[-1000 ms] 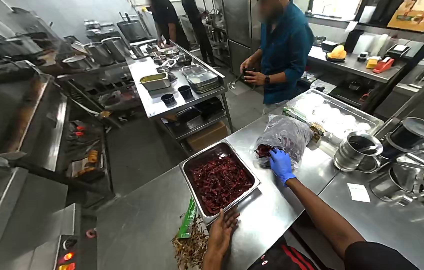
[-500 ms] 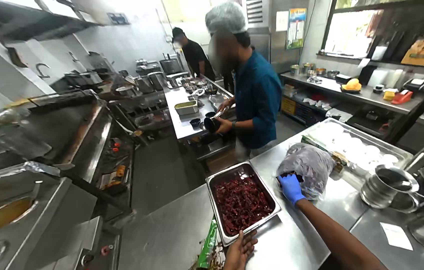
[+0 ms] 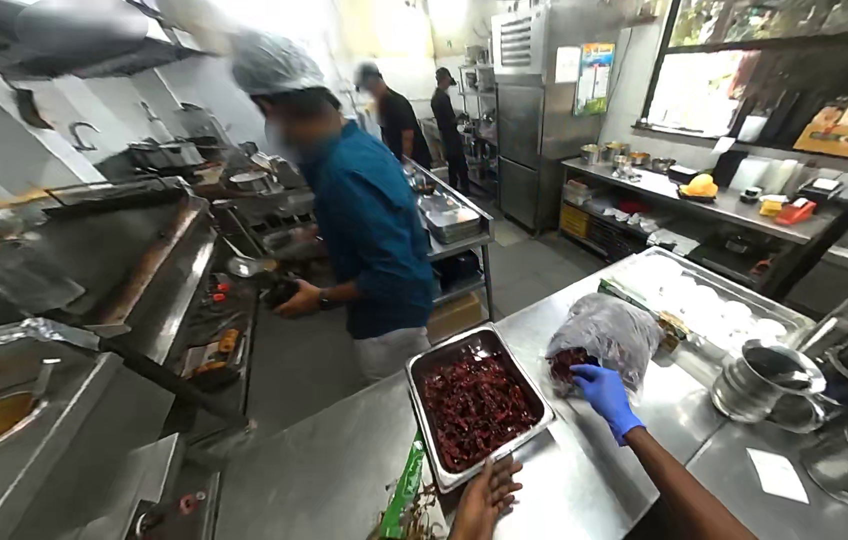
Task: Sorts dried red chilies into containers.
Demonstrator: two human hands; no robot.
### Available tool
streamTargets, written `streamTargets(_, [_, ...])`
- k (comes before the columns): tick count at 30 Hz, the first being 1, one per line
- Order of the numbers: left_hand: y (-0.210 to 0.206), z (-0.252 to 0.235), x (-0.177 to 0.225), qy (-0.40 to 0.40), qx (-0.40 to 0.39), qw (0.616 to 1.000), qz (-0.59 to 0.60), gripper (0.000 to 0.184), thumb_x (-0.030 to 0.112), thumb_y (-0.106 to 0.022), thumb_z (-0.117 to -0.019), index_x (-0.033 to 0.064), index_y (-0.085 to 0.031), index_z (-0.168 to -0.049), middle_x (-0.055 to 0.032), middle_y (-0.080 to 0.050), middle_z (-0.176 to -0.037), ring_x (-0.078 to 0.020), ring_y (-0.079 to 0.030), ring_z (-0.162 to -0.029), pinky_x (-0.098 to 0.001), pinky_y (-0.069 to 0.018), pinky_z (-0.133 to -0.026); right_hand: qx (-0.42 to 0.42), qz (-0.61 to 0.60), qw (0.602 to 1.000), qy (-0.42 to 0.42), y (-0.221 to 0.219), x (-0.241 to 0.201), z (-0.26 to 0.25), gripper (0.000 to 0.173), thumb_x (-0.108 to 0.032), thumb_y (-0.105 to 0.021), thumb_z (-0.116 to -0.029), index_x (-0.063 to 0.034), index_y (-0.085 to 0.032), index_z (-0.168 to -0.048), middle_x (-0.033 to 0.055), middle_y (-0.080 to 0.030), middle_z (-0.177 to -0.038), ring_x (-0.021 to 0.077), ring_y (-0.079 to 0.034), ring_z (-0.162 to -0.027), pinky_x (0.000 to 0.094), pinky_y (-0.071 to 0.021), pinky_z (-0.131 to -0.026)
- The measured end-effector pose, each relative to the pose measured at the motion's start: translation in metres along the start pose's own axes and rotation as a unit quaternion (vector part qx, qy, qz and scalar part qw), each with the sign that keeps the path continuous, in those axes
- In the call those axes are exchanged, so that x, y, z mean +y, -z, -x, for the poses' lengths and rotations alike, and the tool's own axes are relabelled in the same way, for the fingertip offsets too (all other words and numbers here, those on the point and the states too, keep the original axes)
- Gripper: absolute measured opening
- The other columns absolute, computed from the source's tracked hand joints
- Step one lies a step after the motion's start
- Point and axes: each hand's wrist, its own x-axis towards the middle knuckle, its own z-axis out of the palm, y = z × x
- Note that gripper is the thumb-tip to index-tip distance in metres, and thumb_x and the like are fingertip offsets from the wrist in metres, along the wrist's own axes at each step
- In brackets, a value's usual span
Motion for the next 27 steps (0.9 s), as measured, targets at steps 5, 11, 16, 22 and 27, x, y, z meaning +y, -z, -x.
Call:
streamTargets(5, [-0.008, 0.015, -0.014, 0.025, -0.036, 0.999, -0.027, 0.055, 0.039, -0.026, -0.1129, 0.0027, -0.056, -0.142, -0.0186, -0.066, -0.133, -0.0312, -0.069, -0.11, -0.0458, -0.057, -0.094, 0.001, -0.182, 0.983, -0.027, 0.013, -0.001, 0.086, 0.02, -0.021, -0.067, -0.0997, -0.0227, -0.077, -0.117, -0.0016, -0.076, -0.105, 0.0139, -0.071, -0.088, 0.0426, -0.0606, -0.079])
streamTargets(11, [-0.021, 0.016, -0.034, 0.028, -0.082, 0.995, -0.048, 0.048, 0.029, -0.037, -0.1116, 0.0051, -0.045, -0.152, -0.0207, -0.063, -0.136, -0.0344, -0.069, -0.111, -0.0479, -0.0571, -0.095, -0.008, -0.3, 0.949, -0.094, -0.038, 0.013, 0.164, 0.018, -0.019, -0.07, -0.0957, -0.017, -0.079, -0.111, -0.0013, -0.077, -0.1, 0.0138, -0.072, -0.091, 0.0373, -0.0621, -0.084])
streamTargets(16, [-0.046, 0.007, -0.041, 0.008, -0.062, 0.996, -0.068, 0.055, 0.018, -0.056, -0.1056, 0.0111, -0.037, -0.157, -0.0224, -0.065, -0.13, -0.0358, -0.071, -0.104, -0.048, -0.0606, -0.089, -0.087, -0.325, 0.93, -0.147, -0.063, 0.006, 0.194, 0.026, -0.021, -0.073, -0.0949, -0.0186, -0.076, -0.12, 0.0001, -0.077, -0.095, 0.0127, -0.072, -0.087, 0.0364, -0.0615, -0.083])
streamTargets(22, [-0.049, -0.003, -0.047, -0.036, 0.032, 0.996, -0.07, 0.023, 0.01, -0.054, -0.1057, -0.008, -0.068, -0.112, -0.0234, -0.073, -0.105, -0.0309, -0.073, -0.09, -0.0414, -0.0612, -0.082, -0.127, -0.251, 0.952, -0.119, -0.051, 0.014, 0.186, 0.024, -0.021, -0.067, -0.0987, -0.0229, -0.076, -0.121, -0.0048, -0.077, -0.101, 0.0082, -0.072, -0.089, 0.0367, -0.0612, -0.084])
streamTargets(27, [-0.049, 0.004, -0.038, -0.118, 0.026, 0.977, -0.174, 0.034, 0.006, -0.065, -0.0992, -0.0001, -0.061, -0.133, -0.0184, -0.075, -0.1, -0.029, -0.074, -0.087, -0.042, -0.0626, -0.083, -0.162, -0.392, 0.888, -0.178, -0.032, 0.004, 0.173, 0.022, -0.01, -0.065, -0.0994, -0.0069, -0.074, -0.119, 0.0087, -0.076, -0.093, 0.0195, -0.071, -0.079, 0.0362, -0.0608, -0.077])
